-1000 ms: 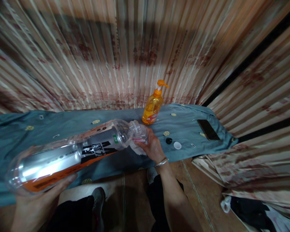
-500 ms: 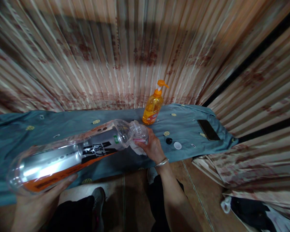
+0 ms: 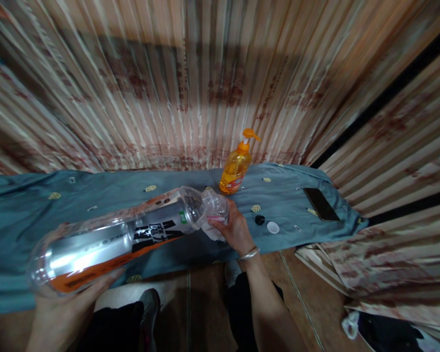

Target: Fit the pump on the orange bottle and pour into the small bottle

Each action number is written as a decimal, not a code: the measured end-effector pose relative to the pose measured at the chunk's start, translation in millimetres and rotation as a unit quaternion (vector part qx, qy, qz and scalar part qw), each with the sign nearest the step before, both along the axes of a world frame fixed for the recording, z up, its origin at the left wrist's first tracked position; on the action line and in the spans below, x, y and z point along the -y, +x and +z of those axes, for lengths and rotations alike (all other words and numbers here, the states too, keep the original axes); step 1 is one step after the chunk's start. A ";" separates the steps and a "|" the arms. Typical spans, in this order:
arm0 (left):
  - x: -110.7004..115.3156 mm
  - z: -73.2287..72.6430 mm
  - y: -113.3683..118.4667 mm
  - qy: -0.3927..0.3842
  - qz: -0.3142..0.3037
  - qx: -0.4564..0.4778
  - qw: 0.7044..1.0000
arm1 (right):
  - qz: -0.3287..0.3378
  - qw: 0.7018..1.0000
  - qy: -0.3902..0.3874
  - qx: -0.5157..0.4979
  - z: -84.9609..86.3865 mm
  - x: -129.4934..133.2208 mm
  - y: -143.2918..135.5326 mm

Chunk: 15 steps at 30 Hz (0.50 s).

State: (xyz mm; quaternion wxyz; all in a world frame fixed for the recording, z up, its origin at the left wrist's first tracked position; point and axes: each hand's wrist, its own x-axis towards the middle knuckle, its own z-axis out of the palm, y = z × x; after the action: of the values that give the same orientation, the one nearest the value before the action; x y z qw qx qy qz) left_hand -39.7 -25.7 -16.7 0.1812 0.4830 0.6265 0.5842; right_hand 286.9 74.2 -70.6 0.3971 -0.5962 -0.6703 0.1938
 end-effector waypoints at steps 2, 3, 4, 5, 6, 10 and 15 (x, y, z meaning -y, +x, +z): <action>1.1 4.9 6.3 -0.024 0.015 0.034 0.999 | -0.003 1.000 -0.003 -0.001 0.3 0.0 -0.3; 1.7 7.6 10.0 -0.047 0.015 0.067 0.997 | -0.006 1.000 -0.004 -0.003 0.2 0.0 -0.6; 2.2 10.2 13.5 -0.054 0.017 0.084 0.995 | -0.007 1.000 -0.005 -0.006 0.0 0.0 -0.8; 2.6 12.6 16.7 -0.052 0.020 0.091 0.994 | -0.008 1.000 -0.005 -0.009 -0.2 0.0 -1.0; 2.8 14.6 19.2 -0.048 0.022 0.095 0.994 | -0.009 1.000 -0.006 -0.012 -0.5 0.1 -1.2; 2.5 18.5 22.4 -0.041 0.027 0.089 0.995 | -0.007 1.000 0.000 -0.025 -1.3 1.2 -1.6; 2.7 16.8 19.8 -0.054 0.022 0.093 0.994 | -0.007 1.000 0.005 -0.019 -1.4 2.3 -0.9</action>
State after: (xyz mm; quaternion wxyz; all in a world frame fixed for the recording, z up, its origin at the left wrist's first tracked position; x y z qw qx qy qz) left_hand -19.9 -28.4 0.1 0.2520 0.4022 0.6482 0.5954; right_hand 285.9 71.9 -72.0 0.4141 -0.5953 -0.6594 0.1986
